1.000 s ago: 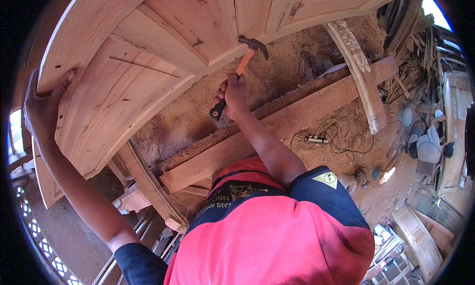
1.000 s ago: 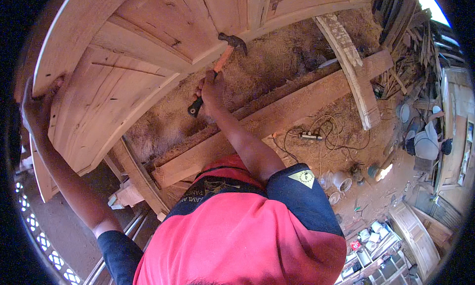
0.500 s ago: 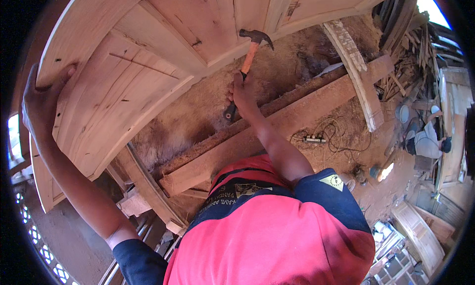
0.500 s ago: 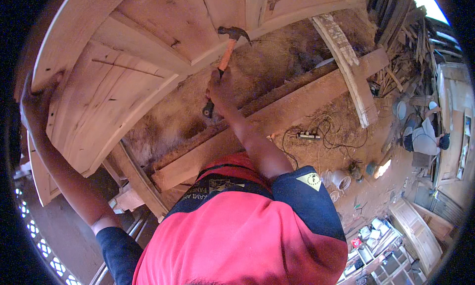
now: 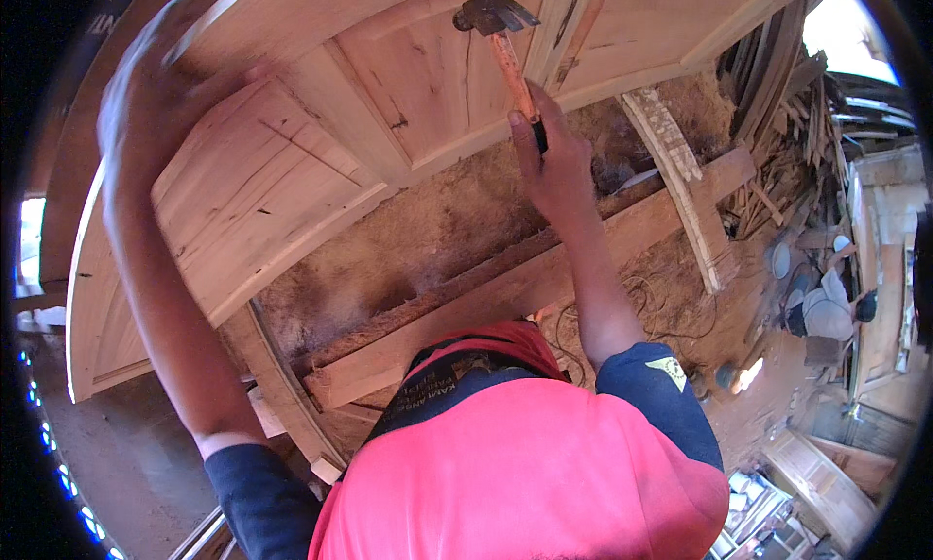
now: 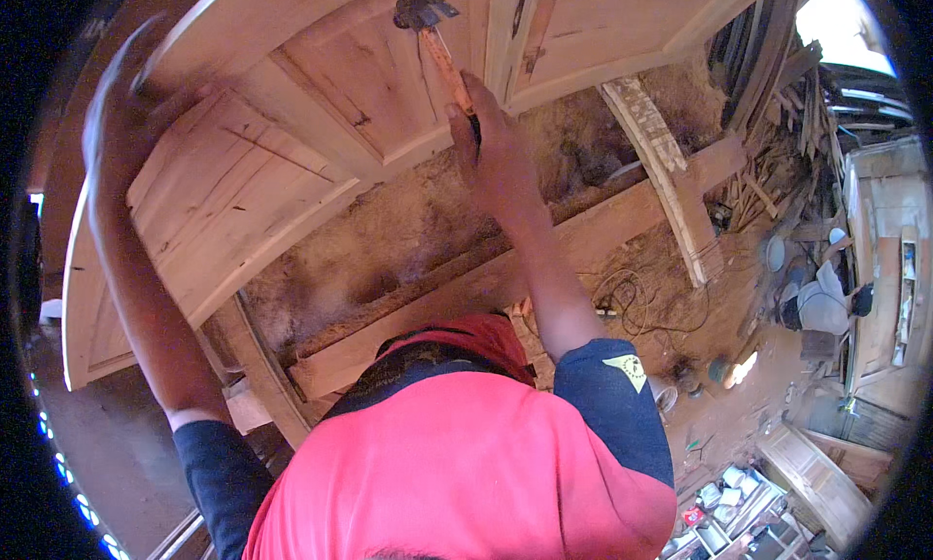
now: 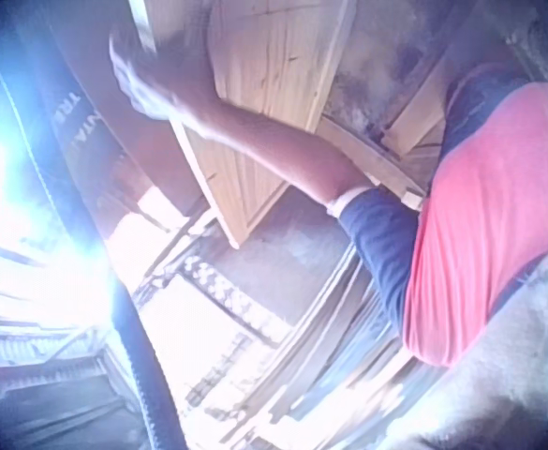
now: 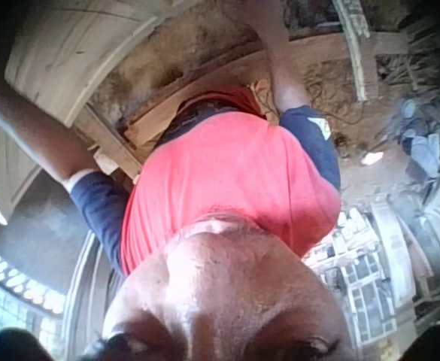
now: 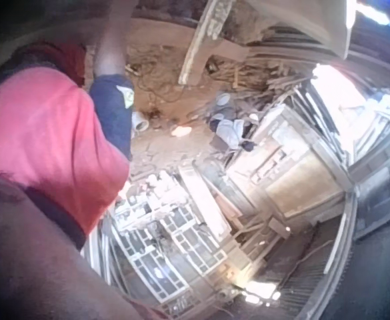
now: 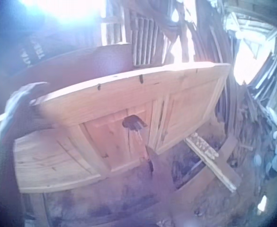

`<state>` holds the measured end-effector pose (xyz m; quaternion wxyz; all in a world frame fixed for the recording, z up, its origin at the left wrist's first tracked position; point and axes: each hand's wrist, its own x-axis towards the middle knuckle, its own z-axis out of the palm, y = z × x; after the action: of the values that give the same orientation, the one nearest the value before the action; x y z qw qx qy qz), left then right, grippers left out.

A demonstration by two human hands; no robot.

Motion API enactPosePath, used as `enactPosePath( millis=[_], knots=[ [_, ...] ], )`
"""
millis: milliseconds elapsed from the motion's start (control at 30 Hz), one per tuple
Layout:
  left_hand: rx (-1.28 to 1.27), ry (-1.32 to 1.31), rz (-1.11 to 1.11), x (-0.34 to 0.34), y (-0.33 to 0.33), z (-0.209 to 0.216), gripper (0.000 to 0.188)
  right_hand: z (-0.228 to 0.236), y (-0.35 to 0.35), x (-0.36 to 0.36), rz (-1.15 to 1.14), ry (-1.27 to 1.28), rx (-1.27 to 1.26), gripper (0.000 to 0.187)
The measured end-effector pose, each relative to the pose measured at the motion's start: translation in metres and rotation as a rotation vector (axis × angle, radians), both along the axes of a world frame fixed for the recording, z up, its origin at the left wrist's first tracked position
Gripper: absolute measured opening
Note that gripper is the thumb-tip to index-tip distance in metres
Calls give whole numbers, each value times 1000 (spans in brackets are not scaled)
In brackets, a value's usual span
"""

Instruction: The person aligns a wooden block against the frame of a wooden door and strikes it with a hammer, then repeatedly lifts and rotates the door to continue the process on different sides.

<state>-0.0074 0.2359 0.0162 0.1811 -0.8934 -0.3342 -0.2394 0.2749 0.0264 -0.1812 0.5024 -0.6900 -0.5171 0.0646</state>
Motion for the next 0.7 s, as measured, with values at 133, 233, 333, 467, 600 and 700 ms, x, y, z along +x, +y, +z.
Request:
enactPosePath(
  millis=[133,233,333,467,600,700],
  knots=[
    [-39,100,340,60,-29,-4,80,12,-11,13,4,-110,65,39],
    [-48,66,345,60,-31,-7,83,23,-10,17,-36,-215,150,41],
    [-62,6,336,63,-40,-5,84,31,-3,17,-8,-240,177,42],
    [91,-103,327,79,-66,-2,67,22,2,15,-44,-294,165,41],
    [132,-101,338,69,-65,-5,66,12,3,8,-31,-247,114,41],
    [126,-130,281,85,-59,-19,66,1,1,25,-89,-334,217,38]
  ],
)
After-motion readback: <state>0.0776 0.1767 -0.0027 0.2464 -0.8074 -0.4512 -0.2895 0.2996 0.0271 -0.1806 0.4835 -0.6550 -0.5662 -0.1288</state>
